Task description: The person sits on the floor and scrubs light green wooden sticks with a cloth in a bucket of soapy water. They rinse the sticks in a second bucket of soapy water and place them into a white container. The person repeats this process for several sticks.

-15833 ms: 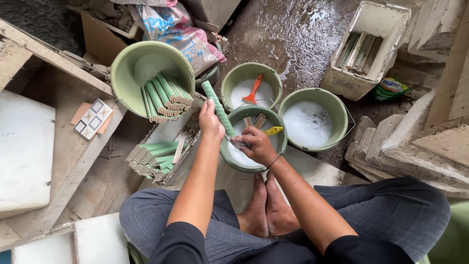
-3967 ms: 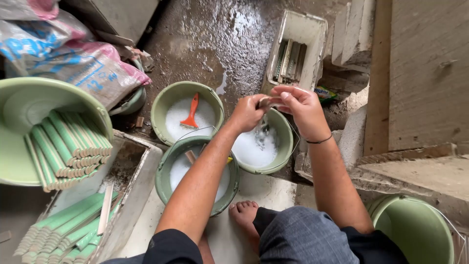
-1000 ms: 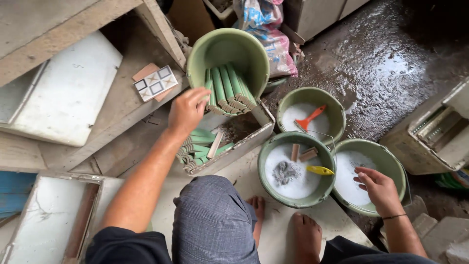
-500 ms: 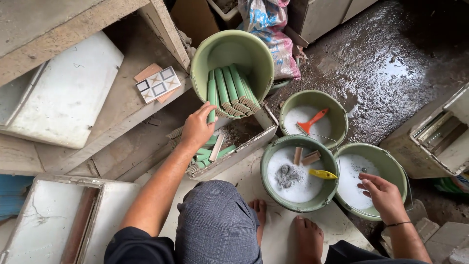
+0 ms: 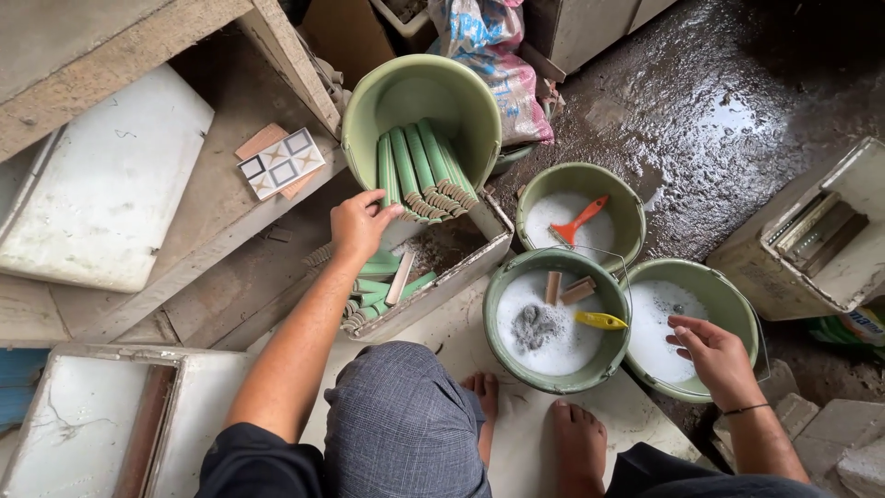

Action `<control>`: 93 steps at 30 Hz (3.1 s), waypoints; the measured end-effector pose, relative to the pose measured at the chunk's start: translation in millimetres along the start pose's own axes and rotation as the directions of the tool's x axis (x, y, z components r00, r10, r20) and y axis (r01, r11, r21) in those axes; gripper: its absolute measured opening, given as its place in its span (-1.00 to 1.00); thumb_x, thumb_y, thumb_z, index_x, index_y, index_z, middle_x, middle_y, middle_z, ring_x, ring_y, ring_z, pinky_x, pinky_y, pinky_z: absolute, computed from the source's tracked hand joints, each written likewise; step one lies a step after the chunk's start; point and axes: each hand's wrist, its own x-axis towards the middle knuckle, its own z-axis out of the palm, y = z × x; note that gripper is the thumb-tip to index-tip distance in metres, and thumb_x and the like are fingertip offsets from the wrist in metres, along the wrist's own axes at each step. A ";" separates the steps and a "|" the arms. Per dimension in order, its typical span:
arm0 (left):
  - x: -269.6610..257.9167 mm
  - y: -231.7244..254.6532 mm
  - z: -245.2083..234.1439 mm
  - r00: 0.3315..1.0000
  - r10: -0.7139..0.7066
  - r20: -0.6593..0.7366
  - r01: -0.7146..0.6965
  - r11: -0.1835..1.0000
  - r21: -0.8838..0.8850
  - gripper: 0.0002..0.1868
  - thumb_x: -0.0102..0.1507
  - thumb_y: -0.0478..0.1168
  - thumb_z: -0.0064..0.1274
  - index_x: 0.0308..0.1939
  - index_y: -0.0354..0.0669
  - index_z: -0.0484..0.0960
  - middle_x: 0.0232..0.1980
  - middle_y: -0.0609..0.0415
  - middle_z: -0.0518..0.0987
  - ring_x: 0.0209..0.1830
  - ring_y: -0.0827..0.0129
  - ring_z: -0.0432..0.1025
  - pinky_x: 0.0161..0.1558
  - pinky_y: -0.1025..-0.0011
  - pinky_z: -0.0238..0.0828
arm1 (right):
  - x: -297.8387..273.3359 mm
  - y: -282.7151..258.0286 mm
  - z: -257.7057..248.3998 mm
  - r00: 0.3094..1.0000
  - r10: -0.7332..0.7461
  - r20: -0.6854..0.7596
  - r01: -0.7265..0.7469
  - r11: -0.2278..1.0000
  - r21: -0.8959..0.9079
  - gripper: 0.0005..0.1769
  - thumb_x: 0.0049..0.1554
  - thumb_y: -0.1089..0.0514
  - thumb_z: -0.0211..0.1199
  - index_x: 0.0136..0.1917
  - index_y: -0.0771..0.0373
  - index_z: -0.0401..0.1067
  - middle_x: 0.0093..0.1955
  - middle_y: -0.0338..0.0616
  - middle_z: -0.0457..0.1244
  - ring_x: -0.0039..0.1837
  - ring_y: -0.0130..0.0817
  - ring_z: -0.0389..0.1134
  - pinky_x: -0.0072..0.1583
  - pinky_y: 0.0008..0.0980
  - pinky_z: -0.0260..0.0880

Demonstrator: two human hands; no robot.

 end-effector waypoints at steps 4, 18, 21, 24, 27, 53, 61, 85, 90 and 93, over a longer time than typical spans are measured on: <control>11.0 -7.3 5.4 0.993 0.118 -0.029 -0.114 0.988 0.109 -0.43 0.08 0.07 0.43 0.06 -0.14 0.74 0.07 0.04 0.70 -0.15 0.38 0.56 -0.02 0.38 0.55 | -5.2 -4.0 -2.2 1.000 0.011 -0.008 -0.010 1.000 0.002 -0.67 0.32 0.24 0.11 0.28 0.40 0.51 0.24 0.15 0.37 0.24 -0.02 0.42 0.27 -0.11 0.43; 33.8 -22.6 1.3 0.957 0.273 0.096 -0.286 0.945 0.161 -0.71 0.29 -0.28 0.17 0.10 -0.17 0.72 0.14 -0.10 0.65 0.16 0.18 0.53 0.34 0.33 0.38 | -6.9 -3.8 -2.6 1.000 0.002 0.003 -0.002 1.000 -0.026 -0.65 0.32 0.20 0.09 0.30 0.36 0.50 0.29 0.12 0.36 0.26 -0.05 0.41 0.27 -0.12 0.43; 52.8 -54.3 6.8 0.765 0.637 0.101 -0.636 0.718 0.283 -0.62 0.11 -0.18 0.28 -0.02 -0.25 0.76 0.02 -0.14 0.71 0.06 0.06 0.58 0.11 0.20 0.46 | 34.8 52.6 -14.2 0.980 -0.201 -0.009 0.201 0.980 0.009 -0.69 0.31 0.21 0.16 0.23 0.41 0.54 0.07 0.02 0.40 0.06 -0.23 0.43 0.06 -0.29 0.44; 56.4 -52.8 -2.8 0.751 0.645 0.142 -0.657 0.708 0.260 -0.63 0.14 -0.28 0.39 0.02 -0.30 0.78 0.00 -0.18 0.71 0.01 0.15 0.58 0.19 0.35 0.43 | 30.2 27.1 -17.9 0.962 -0.270 -0.044 0.258 0.949 -0.181 -0.68 0.26 0.15 0.18 0.23 0.25 0.57 -0.03 -0.01 0.45 0.05 -0.39 0.45 0.09 -0.42 0.38; 53.4 -46.6 -10.4 0.791 0.574 0.210 -0.597 0.651 0.469 -0.63 0.19 -0.19 0.39 0.09 -0.03 0.79 -0.01 0.03 0.71 -0.07 0.17 0.61 -0.03 0.30 0.60 | 38.6 21.3 -13.3 0.920 -0.392 -0.021 0.371 0.886 -0.277 -0.70 0.23 0.19 0.30 0.23 0.09 0.59 0.08 0.04 0.42 0.17 -0.02 0.43 0.18 -0.07 0.44; -85.2 29.5 276.4 0.667 -0.115 0.736 -0.138 0.952 0.274 -0.64 0.33 -0.02 0.06 0.12 -0.11 0.62 0.08 -0.16 0.65 0.19 -0.08 0.52 0.11 0.03 0.54 | 47.6 -11.7 143.6 0.639 -0.262 0.723 0.741 0.461 -0.488 -0.76 -0.02 -0.02 0.33 -0.13 0.12 0.59 -0.12 -0.06 0.40 -0.01 0.07 0.45 0.02 0.04 0.46; -107.7 81.4 207.2 0.749 0.103 0.654 -0.228 0.968 0.108 -0.75 0.22 -0.12 -0.04 -0.25 -0.23 0.60 -0.23 -0.27 0.66 -0.07 -0.21 0.58 -0.15 -0.04 0.60 | 55.4 0.7 92.8 0.757 -0.314 0.573 0.211 0.947 0.241 -0.82 0.08 0.25 0.27 -0.01 0.22 0.55 -0.13 -0.30 0.39 -0.02 -0.43 0.37 0.16 -0.31 0.38; -101.2 69.5 170.7 0.663 0.702 0.259 -0.614 0.708 -0.349 -0.85 0.29 -0.23 0.07 -0.12 -0.08 0.72 -0.25 0.04 0.71 -0.20 0.15 0.62 -0.15 0.32 0.59 | 28.6 9.9 161.8 0.630 -0.771 -0.088 0.771 0.635 -0.046 -0.76 -0.03 0.33 0.44 -0.04 0.25 0.62 -0.02 -0.03 0.45 0.00 0.02 0.50 0.01 -0.13 0.51; -107.0 66.4 169.8 0.663 0.689 0.293 -0.594 0.723 -0.353 -0.92 0.23 -0.26 0.14 -0.23 -0.14 0.70 -0.34 -0.03 0.69 -0.29 0.08 0.61 -0.27 0.27 0.57 | 22.0 -25.3 150.8 0.633 -0.763 -0.129 0.771 0.636 0.029 -0.74 -0.01 0.34 0.43 -0.01 0.22 0.64 -0.05 -0.07 0.45 -0.04 -0.02 0.50 -0.01 -0.16 0.50; -114.3 54.9 180.0 0.660 0.674 0.332 -0.594 0.739 -0.319 -0.90 0.22 -0.25 0.12 -0.20 -0.09 0.70 -0.35 0.02 0.67 -0.28 0.13 0.61 -0.26 0.29 0.57 | 11.6 -48.9 147.6 0.586 -0.795 -0.159 0.805 0.594 -0.003 -0.74 0.01 0.33 0.45 0.00 0.15 0.65 -0.05 -0.12 0.45 -0.05 -0.08 0.50 0.00 -0.23 0.50</control>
